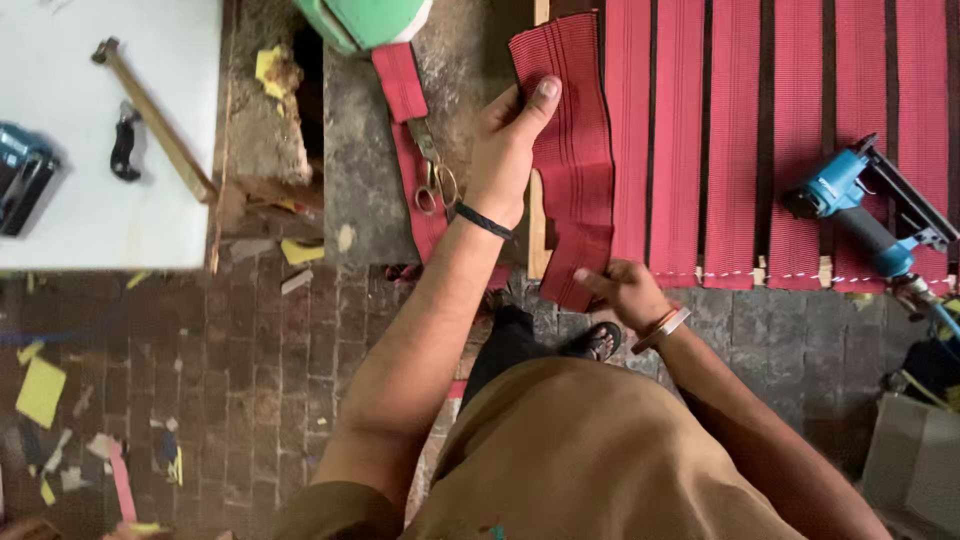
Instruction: The person staples red elastic webbing strips onto a wooden frame using a pneumatic staple gun, pulling each strip taut across the frame. They trim excess webbing with scissors, hammer in loose staples, press the strips flat by hand, and weave crosswise webbing strips through the stapled ones.
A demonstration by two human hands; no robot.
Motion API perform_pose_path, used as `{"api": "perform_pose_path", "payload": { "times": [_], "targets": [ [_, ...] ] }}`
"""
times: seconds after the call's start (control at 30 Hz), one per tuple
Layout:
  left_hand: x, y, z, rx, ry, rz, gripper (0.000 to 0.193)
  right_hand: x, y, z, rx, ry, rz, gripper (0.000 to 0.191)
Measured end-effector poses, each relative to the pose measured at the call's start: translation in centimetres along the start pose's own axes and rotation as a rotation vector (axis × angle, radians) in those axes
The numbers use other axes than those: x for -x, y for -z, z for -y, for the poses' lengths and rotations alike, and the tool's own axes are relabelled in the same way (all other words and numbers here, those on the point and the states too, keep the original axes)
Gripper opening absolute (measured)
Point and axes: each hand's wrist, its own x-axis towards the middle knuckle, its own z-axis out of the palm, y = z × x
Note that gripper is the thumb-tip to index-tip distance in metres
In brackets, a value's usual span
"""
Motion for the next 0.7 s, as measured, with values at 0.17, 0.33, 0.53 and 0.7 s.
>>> {"api": "perform_pose_path", "payload": {
  "times": [0.17,0.33,0.53,0.7],
  "targets": [
    [3.2,-2.4,0.5,0.114,-0.033,0.068,0.024,2.4,3.8,2.3,-0.150,-0.045,-0.003,0.027],
    [6.1,-4.2,0.3,0.163,0.001,-0.013,0.020,4.2,5.1,4.4,-0.210,0.088,0.096,0.031],
    [7.4,-7.1,-1.6,0.116,-0.080,0.026,0.019,5.2,4.8,11.3,-0.323,0.183,0.224,0.020],
    [6.5,-8.5,-4.6,-0.009,-0.270,0.036,0.019,4.1,4.1,16.7,-0.567,0.395,0.376,0.011]
  ]
}}
